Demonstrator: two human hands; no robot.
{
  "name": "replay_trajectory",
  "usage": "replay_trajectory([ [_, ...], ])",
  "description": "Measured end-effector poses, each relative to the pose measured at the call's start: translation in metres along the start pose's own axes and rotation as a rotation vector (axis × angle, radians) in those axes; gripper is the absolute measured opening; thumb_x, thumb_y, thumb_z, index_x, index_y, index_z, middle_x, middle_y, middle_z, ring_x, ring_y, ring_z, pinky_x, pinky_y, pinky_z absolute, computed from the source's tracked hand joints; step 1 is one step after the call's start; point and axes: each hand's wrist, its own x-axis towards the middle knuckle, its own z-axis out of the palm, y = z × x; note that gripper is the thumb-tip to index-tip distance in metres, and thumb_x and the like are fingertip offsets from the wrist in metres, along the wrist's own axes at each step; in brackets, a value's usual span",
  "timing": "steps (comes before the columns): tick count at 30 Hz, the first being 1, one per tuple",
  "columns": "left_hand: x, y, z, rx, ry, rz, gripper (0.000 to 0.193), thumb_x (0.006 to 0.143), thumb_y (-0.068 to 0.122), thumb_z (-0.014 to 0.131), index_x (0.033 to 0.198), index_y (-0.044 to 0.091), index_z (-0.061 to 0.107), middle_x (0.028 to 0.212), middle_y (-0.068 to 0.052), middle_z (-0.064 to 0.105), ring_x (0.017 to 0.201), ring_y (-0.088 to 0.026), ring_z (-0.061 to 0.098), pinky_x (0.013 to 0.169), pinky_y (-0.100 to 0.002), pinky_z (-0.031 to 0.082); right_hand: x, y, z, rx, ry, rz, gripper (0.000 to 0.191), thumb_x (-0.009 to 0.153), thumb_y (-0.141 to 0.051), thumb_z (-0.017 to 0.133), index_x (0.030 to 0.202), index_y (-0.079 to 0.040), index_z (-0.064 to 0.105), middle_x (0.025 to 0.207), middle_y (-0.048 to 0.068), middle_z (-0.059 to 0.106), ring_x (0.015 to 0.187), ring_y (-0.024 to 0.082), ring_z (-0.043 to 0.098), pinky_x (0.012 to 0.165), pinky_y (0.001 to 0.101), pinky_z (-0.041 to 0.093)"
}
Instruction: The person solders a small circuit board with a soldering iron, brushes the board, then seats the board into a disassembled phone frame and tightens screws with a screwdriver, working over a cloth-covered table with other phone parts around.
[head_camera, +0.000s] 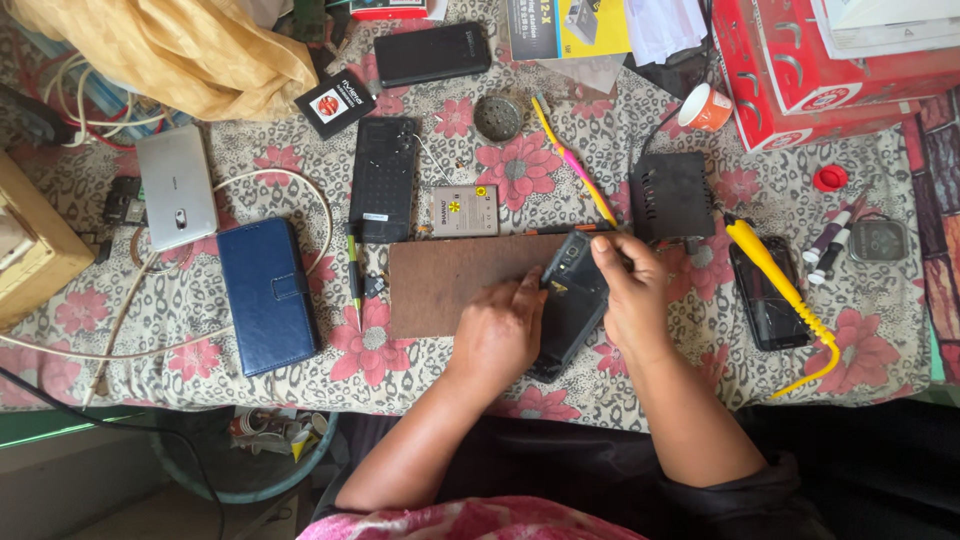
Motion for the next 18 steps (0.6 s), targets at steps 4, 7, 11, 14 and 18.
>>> replay_trajectory([
  [4,0.002,-0.006,0.009,-0.04,0.046,-0.154,0.021,0.094,0.013,0.067,0.109,0.0,0.073,0.089,-0.02,0.073,0.082,-0.039,0.071,0.071,-0.047,0.058,0.005,-0.006,0.014,-0.344,-0.007,-0.077,0.015,0.101,-0.016,0.072,0.107,-0.001,0.071,0.095,-0.001,0.069,0.084,0.004,0.058,0.076,0.0219,0.049],
  [7,0.004,-0.009,0.012,-0.071,0.049,-0.219,0.019,0.092,0.016,0.069,0.105,0.003,0.073,0.087,-0.021,0.073,0.079,-0.04,0.071,0.071,-0.049,0.057,0.011,-0.014,0.025,-0.669,0.006,-0.296,0.022,0.098,-0.019,0.076,0.103,-0.001,0.065,0.094,0.007,0.073,0.087,0.013,0.068,0.08,0.0286,0.054],
  [11,0.006,-0.013,0.013,-0.064,0.028,-0.359,0.019,0.09,0.019,0.071,0.102,0.004,0.07,0.082,-0.022,0.072,0.075,-0.042,0.071,0.068,-0.052,0.056,0.018,-0.023,0.035,-0.885,-0.006,-0.344,0.024,0.094,-0.021,0.08,0.1,-0.002,0.067,0.096,0.013,0.074,0.089,0.027,0.073,0.079,0.0372,0.056],
  [14,0.01,-0.018,0.013,-0.006,0.013,-0.347,0.016,0.09,0.02,0.071,0.099,0.006,0.069,0.081,-0.023,0.072,0.075,-0.043,0.071,0.069,-0.052,0.057,0.025,-0.024,0.041,-0.988,-0.05,-0.412,0.022,0.093,-0.02,0.08,0.097,-0.002,0.067,0.095,0.015,0.072,0.087,0.033,0.071,0.077,0.0429,0.056],
  [18,0.016,-0.027,0.016,0.114,-0.009,-0.282,0.014,0.089,0.019,0.065,0.091,0.005,0.066,0.081,-0.021,0.072,0.074,-0.042,0.071,0.067,-0.053,0.056,0.034,-0.018,0.05,-1.1,-0.083,-0.554,0.022,0.091,-0.019,0.08,0.09,-0.004,0.065,0.088,0.013,0.071,0.083,0.037,0.066,0.077,0.0486,0.053],
])
